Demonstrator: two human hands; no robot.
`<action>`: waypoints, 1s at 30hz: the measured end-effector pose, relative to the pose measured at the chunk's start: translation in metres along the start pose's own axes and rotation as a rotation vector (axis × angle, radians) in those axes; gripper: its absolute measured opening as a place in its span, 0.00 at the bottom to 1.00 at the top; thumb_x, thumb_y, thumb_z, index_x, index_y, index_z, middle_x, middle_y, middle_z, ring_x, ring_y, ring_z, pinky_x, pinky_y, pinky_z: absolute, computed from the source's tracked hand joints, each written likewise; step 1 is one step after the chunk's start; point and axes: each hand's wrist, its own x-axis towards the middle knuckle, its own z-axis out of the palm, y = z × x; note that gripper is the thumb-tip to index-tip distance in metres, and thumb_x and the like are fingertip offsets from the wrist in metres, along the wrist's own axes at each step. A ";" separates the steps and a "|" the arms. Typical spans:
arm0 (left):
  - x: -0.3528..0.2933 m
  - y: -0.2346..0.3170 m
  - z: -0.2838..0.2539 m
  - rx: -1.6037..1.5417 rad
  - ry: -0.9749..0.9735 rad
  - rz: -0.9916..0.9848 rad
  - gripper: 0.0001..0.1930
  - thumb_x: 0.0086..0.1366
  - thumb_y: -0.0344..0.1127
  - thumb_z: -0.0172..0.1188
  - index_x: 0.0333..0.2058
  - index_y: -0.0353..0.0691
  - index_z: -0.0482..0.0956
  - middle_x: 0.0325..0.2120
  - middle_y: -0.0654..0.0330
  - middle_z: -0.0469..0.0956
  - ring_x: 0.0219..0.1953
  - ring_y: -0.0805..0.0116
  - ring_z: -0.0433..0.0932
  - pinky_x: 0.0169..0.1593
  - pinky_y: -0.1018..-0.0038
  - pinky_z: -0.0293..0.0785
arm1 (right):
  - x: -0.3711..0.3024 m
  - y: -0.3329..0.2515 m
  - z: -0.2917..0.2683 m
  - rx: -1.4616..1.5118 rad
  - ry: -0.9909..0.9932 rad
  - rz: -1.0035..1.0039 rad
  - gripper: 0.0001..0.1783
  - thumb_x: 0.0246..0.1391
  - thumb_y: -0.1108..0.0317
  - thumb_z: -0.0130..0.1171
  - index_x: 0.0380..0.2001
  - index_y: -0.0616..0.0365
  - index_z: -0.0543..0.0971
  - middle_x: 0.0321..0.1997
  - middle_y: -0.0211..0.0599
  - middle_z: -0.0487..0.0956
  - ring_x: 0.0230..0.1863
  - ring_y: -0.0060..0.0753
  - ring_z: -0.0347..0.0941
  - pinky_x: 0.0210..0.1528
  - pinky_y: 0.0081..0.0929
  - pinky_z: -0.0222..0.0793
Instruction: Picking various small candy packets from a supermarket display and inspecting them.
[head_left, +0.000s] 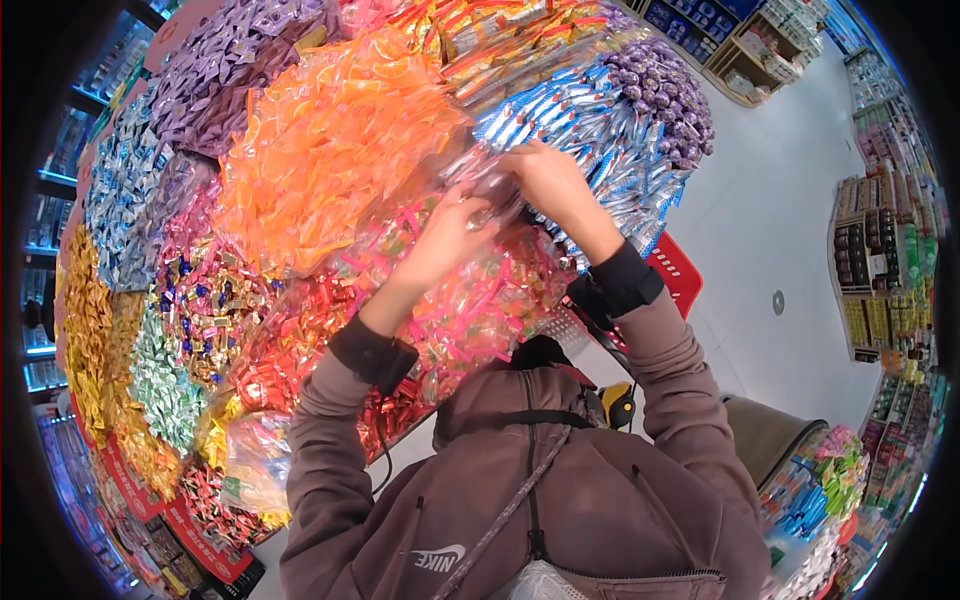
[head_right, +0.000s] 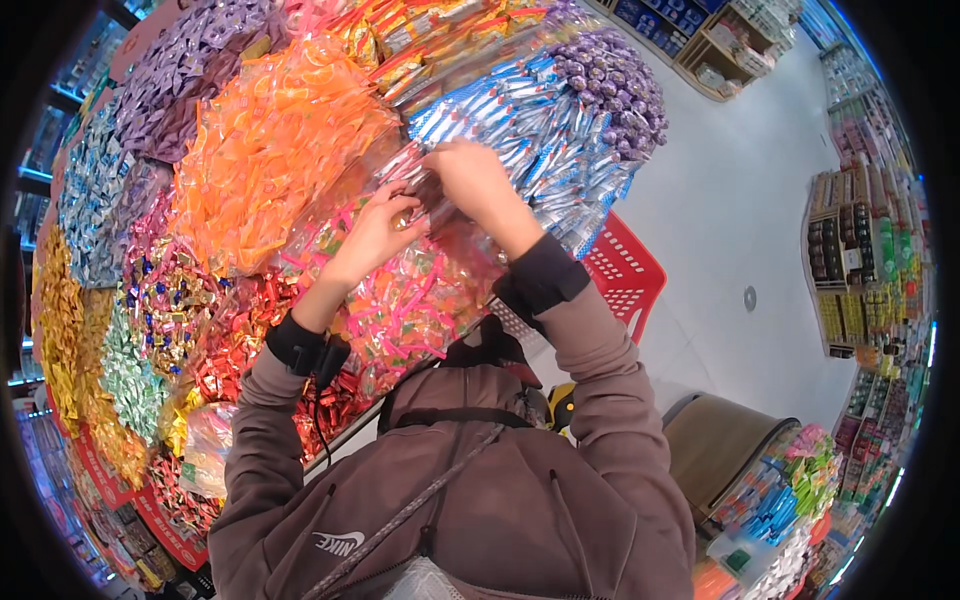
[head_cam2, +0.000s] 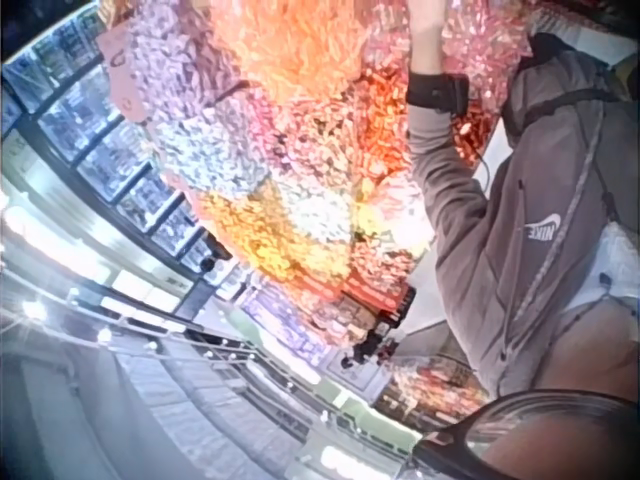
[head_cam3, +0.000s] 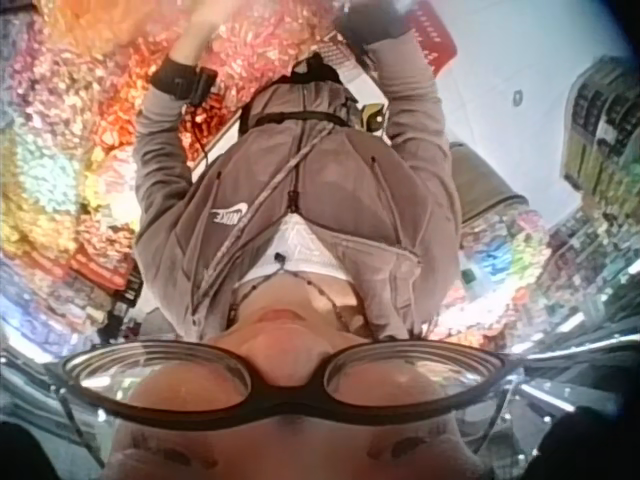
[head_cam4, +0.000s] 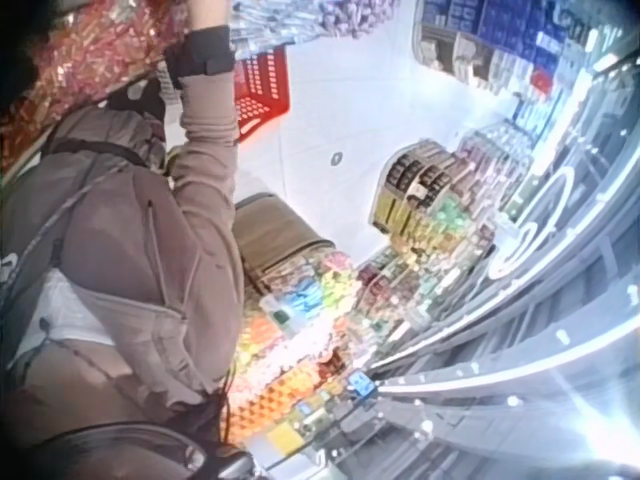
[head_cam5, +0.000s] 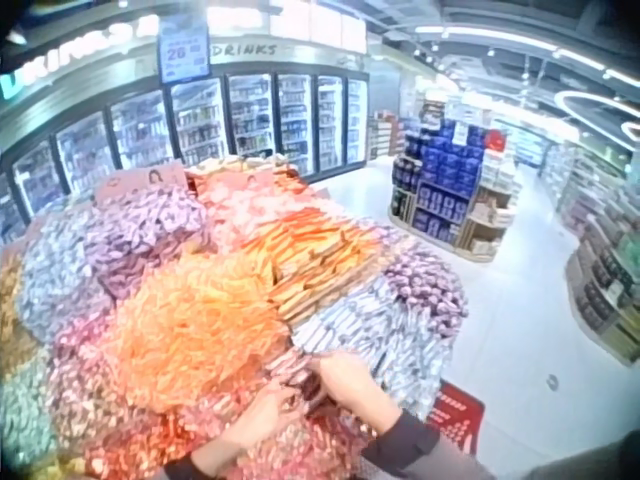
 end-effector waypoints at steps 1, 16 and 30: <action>-0.002 -0.002 0.001 0.055 0.053 0.035 0.18 0.49 0.38 0.60 0.36 0.32 0.73 0.45 0.46 0.65 0.47 0.52 0.66 0.49 0.67 0.63 | 0.002 -0.001 0.004 -0.099 -0.091 -0.035 0.08 0.34 0.73 0.52 0.24 0.56 0.77 0.28 0.36 0.75 0.33 0.39 0.71 0.33 0.31 0.68; -0.004 -0.002 -0.002 0.126 0.059 -0.061 0.23 0.48 0.40 0.60 0.39 0.27 0.71 0.47 0.44 0.64 0.49 0.50 0.65 0.51 0.66 0.61 | 0.032 -0.011 0.048 -0.381 -0.384 0.030 0.05 0.39 0.70 0.53 0.19 0.53 0.78 0.25 0.36 0.78 0.30 0.35 0.75 0.30 0.30 0.71; -0.009 -0.002 0.001 0.124 0.095 0.028 0.23 0.49 0.40 0.60 0.40 0.29 0.70 0.46 0.46 0.66 0.49 0.52 0.65 0.51 0.66 0.61 | -0.009 -0.007 -0.002 -0.084 -0.148 0.090 0.07 0.37 0.76 0.50 0.26 0.63 0.73 0.28 0.46 0.74 0.33 0.48 0.71 0.33 0.37 0.68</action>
